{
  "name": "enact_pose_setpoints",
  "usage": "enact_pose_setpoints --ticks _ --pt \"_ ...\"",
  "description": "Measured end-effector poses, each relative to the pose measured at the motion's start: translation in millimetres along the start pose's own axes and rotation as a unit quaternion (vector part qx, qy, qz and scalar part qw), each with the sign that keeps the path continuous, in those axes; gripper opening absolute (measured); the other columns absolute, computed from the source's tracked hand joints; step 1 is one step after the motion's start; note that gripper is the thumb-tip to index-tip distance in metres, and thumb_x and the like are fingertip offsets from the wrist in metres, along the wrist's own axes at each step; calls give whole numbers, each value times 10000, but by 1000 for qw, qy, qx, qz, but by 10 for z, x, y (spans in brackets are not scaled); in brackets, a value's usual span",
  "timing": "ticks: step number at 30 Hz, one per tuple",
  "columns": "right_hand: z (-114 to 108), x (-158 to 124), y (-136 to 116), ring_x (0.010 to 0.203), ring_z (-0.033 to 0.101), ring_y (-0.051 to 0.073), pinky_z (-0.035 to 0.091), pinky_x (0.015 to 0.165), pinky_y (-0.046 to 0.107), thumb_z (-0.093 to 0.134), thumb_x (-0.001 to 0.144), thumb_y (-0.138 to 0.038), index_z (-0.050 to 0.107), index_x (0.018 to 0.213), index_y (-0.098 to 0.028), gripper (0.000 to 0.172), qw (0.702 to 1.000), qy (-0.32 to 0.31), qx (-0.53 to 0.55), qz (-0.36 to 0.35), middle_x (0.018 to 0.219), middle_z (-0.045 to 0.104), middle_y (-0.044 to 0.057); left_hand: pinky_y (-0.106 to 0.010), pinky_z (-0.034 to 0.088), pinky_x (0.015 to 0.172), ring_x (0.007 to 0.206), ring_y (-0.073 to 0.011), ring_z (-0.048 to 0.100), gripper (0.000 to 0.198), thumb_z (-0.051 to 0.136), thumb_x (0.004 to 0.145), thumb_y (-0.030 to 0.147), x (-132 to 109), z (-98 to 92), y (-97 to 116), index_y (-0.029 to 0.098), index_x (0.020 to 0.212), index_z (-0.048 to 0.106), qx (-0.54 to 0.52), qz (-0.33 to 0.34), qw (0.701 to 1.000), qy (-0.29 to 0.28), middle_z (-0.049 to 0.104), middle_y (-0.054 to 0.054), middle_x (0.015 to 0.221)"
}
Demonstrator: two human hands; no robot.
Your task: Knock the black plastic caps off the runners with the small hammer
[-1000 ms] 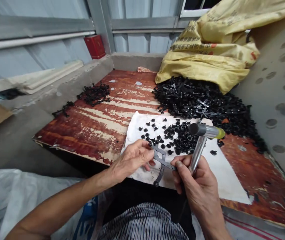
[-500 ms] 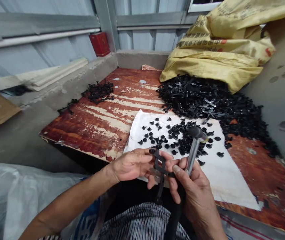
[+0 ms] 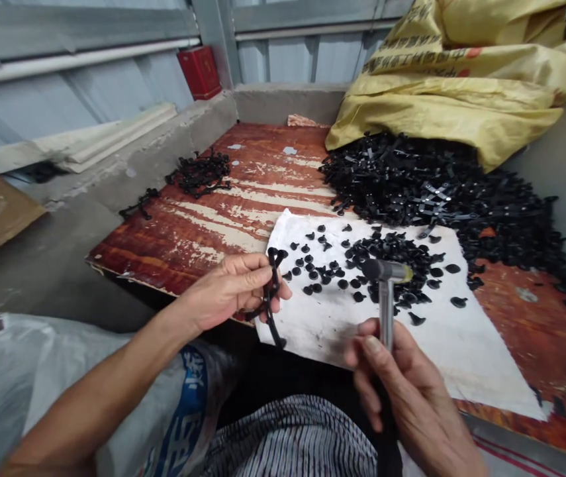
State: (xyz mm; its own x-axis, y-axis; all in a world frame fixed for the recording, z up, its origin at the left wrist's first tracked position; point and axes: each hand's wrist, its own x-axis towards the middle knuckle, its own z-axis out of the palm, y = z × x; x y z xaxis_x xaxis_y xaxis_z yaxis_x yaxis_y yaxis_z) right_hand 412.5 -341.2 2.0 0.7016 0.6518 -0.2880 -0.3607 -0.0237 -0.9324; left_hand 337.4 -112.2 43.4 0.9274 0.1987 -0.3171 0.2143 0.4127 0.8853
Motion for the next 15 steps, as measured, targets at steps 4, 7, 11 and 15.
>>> enact_pose_setpoints --ticks 4,7,11,15 --pt "-220 -23 -138 400 397 64 315 310 164 621 853 -508 586 1120 -261 366 985 52 -161 -26 706 598 -13 -198 456 507 551 -104 618 281 777 718 347 126 -129 38 118 825 654 81 -71 994 35 682 -45 673" --pt "-302 -9 -206 397 403 93 308 304 191 651 829 -466 652 1057 -244 318 969 41 -234 -74 566 527 -28 -176 425 443 484 -75 570 273 754 727 354 214 -147 16 114 753 626 116 -66 990 54 637 -14 622" --pt "-324 34 -181 431 439 118 304 310 200 681 797 -451 685 1028 -253 304 963 55 -247 -97 527 494 -30 -148 297 321 397 -49 468 257 722 753 356 240 -152 61 138 705 594 170 -77 981 46 573 20 549" --pt "-322 70 -80 555 541 151 442 417 224 690 785 -473 699 1059 -248 355 970 71 -219 -80 650 581 7 -141 245 309 390 -39 410 275 699 769 390 235 -141 114 144 702 597 186 -57 981 15 528 34 511"
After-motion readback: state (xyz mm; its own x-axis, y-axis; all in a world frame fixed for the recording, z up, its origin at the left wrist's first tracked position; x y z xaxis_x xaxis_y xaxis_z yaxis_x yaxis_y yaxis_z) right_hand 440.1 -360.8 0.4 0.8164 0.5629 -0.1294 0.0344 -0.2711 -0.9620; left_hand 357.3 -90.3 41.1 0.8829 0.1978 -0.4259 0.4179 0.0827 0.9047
